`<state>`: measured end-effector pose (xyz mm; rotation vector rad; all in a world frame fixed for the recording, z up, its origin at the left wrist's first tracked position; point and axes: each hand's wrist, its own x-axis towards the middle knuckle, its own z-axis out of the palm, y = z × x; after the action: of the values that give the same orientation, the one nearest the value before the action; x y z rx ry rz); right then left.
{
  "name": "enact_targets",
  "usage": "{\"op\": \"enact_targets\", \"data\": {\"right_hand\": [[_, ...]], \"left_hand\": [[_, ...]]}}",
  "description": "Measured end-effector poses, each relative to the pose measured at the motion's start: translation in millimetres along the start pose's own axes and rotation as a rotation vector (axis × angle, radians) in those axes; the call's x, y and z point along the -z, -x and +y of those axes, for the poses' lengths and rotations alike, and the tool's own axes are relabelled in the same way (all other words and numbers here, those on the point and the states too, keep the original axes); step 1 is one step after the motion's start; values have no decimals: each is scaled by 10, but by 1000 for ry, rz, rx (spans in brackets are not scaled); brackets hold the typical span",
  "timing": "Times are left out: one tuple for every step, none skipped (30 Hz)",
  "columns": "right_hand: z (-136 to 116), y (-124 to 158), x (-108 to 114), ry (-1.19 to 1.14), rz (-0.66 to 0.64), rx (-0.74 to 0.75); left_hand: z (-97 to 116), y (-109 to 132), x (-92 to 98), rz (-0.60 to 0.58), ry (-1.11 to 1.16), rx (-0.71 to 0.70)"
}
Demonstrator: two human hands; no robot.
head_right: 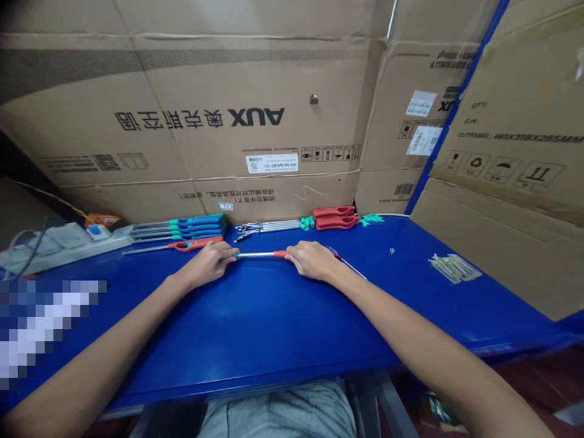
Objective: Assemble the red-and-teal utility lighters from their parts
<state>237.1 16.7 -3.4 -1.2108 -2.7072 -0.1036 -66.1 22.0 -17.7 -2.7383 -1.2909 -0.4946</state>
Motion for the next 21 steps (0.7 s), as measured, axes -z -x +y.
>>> {"op": "enact_targets", "data": {"right_hand": [[-10,-4,-9,6,1,6],[-31,-12,-21,9,3,16],[-62,-24,-36,10,7,35],[-103,-40,-52,9,10,62],[-149,-58,-67,7,17,96],[-195,-76,-80,11,22,130],[-235,-93,-90,17,22,154],[-266,-105,-97,24,24,163],[-284,-113,-100,33,24,162],[-291,-116,-101,40,25,153],[-287,-114,-102,45,27,143],[-276,-109,-101,49,28,136],[-263,-102,-101,50,31,130],[-251,-95,-102,47,34,128],[-242,-89,-103,41,40,128],[-238,-85,-105,33,46,129],[-238,-81,-106,23,52,129],[-242,-80,-107,14,56,129],[-247,-79,-108,5,58,128],[-252,-79,-108,-4,59,124],[-256,-79,-109,-12,61,120]], "left_hand": [[25,-10,0,-5,17,11],[66,-25,3,-16,39,19],[124,-46,9,-28,57,24],[197,-71,17,-52,79,15],[277,-98,28,-83,85,-11],[359,-124,40,-105,70,-41],[432,-146,52,-100,39,-55],[492,-162,64,-84,15,-54],[532,-170,74,-61,10,-44],[554,-171,81,-56,15,-40],[559,-166,85,-49,23,-33],[553,-157,87,-46,32,-28],[540,-146,86,-45,40,-26],[526,-136,83,-42,45,-24],[515,-127,78,-37,48,-23],[508,-121,72,-30,52,-22],[506,-117,65,-23,56,-22],[507,-116,58,-17,61,-21],[510,-116,49,-13,64,-19],[513,-117,39,-11,66,-17],[516,-119,29,-10,66,-14]]}}
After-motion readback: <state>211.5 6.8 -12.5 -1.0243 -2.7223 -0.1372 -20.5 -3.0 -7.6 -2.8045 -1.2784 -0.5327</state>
